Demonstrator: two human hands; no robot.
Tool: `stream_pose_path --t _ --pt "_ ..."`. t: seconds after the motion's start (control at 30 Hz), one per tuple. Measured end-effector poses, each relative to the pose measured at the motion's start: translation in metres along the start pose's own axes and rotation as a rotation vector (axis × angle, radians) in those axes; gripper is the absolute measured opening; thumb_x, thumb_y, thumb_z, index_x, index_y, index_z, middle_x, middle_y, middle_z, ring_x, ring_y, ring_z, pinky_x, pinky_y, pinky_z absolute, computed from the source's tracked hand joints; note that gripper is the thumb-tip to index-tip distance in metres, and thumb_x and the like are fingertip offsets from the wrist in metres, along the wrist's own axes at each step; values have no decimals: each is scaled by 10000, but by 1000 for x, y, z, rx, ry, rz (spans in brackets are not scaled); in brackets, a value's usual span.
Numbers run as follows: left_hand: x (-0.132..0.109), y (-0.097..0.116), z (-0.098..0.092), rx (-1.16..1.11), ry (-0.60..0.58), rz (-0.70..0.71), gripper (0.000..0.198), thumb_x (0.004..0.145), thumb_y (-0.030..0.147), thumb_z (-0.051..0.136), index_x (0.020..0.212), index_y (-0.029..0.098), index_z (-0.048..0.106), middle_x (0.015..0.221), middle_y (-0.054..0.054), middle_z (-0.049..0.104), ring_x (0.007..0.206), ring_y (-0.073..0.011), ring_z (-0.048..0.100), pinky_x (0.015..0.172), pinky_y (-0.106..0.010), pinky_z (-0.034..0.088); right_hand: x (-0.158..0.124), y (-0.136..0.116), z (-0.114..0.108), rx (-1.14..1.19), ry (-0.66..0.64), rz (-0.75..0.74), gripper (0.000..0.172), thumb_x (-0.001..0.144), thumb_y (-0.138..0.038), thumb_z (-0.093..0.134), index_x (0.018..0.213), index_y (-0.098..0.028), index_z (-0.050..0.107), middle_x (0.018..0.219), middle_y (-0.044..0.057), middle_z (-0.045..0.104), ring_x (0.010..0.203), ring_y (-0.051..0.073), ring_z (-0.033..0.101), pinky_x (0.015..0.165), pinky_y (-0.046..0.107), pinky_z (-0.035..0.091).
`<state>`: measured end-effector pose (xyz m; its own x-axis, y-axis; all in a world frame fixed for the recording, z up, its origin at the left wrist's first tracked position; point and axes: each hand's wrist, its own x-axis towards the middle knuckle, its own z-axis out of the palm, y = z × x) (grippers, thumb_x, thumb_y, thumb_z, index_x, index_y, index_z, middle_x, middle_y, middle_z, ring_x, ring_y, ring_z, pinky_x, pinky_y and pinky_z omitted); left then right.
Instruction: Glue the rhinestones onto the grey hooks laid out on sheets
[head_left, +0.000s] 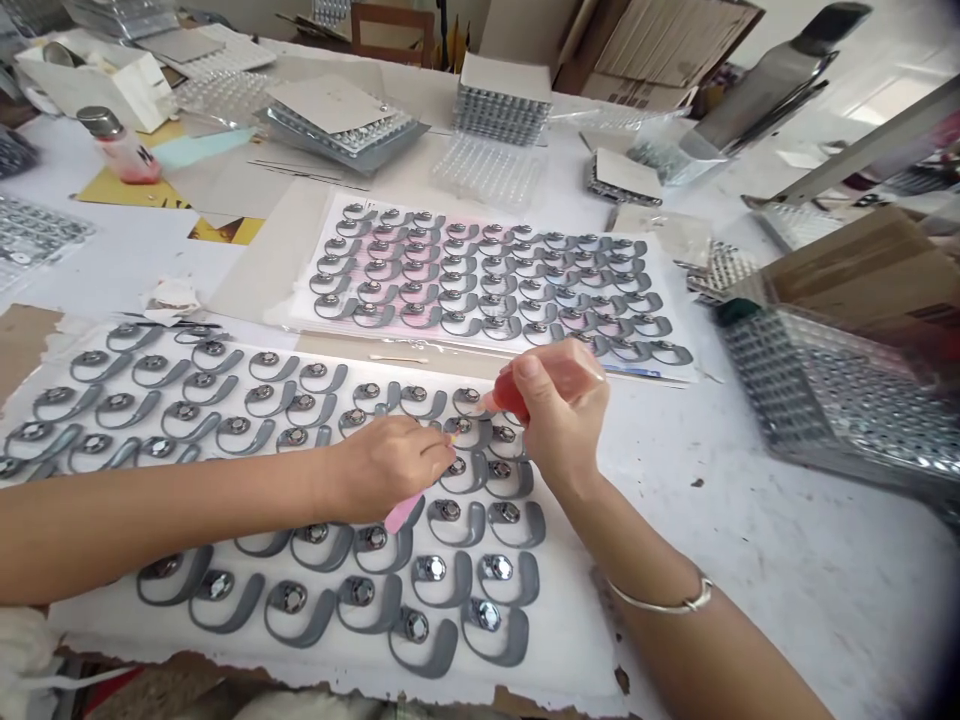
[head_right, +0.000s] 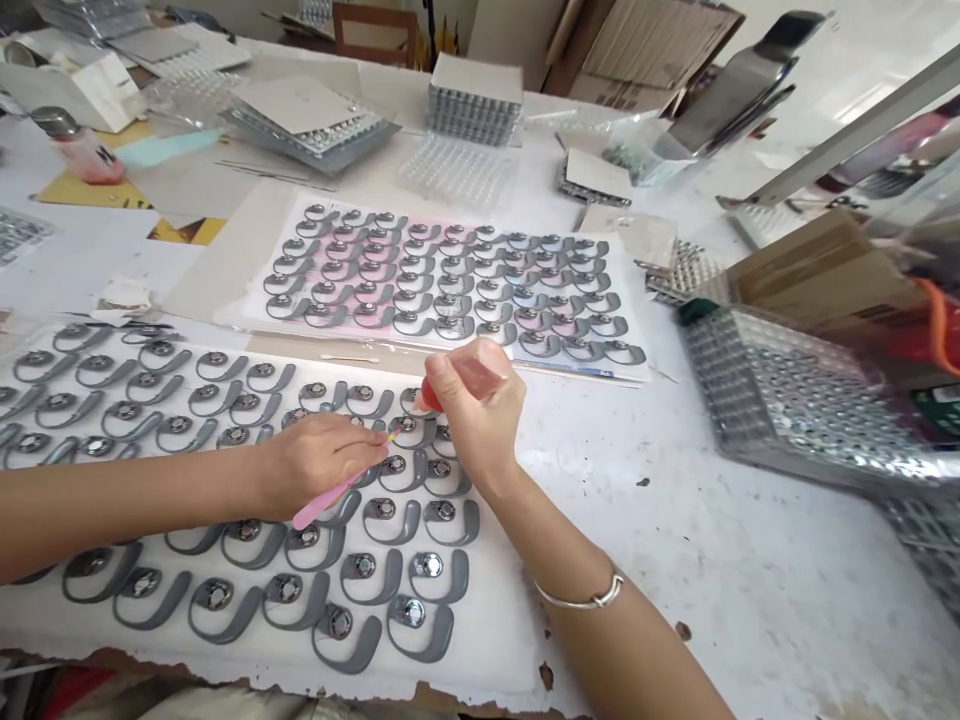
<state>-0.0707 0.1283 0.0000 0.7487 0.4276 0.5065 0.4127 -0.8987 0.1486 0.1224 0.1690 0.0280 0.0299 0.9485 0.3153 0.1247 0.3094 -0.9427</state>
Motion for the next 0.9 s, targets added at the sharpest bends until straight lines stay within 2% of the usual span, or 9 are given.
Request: stream_pose_path --t 0.1,0.3,0.9 --pt "2 3 0 60 32 43 229 918 57 431 784 102 611 774 -119 685 690 -176 665 629 -275 572 -4 0 3 -49 -43 -50 334 838 -418 683 641 -187 546 504 -30 585 450 124 582 462 258 450" --pt "7 9 -2 159 53 78 245 858 -2 444 717 94 620 755 -128 693 576 -163 594 520 -266 530 -7 5 5 -66 -95 4 339 821 -419 698 618 -188 558 520 -19 578 479 126 558 487 281 477" --pt "3 10 4 194 4 75 183 861 35 506 740 96 628 744 -122 679 576 -159 581 523 -272 522 -10 11 5 -159 -106 -89 312 846 -371 679 612 -197 568 575 -9 566 527 131 569 517 300 475"
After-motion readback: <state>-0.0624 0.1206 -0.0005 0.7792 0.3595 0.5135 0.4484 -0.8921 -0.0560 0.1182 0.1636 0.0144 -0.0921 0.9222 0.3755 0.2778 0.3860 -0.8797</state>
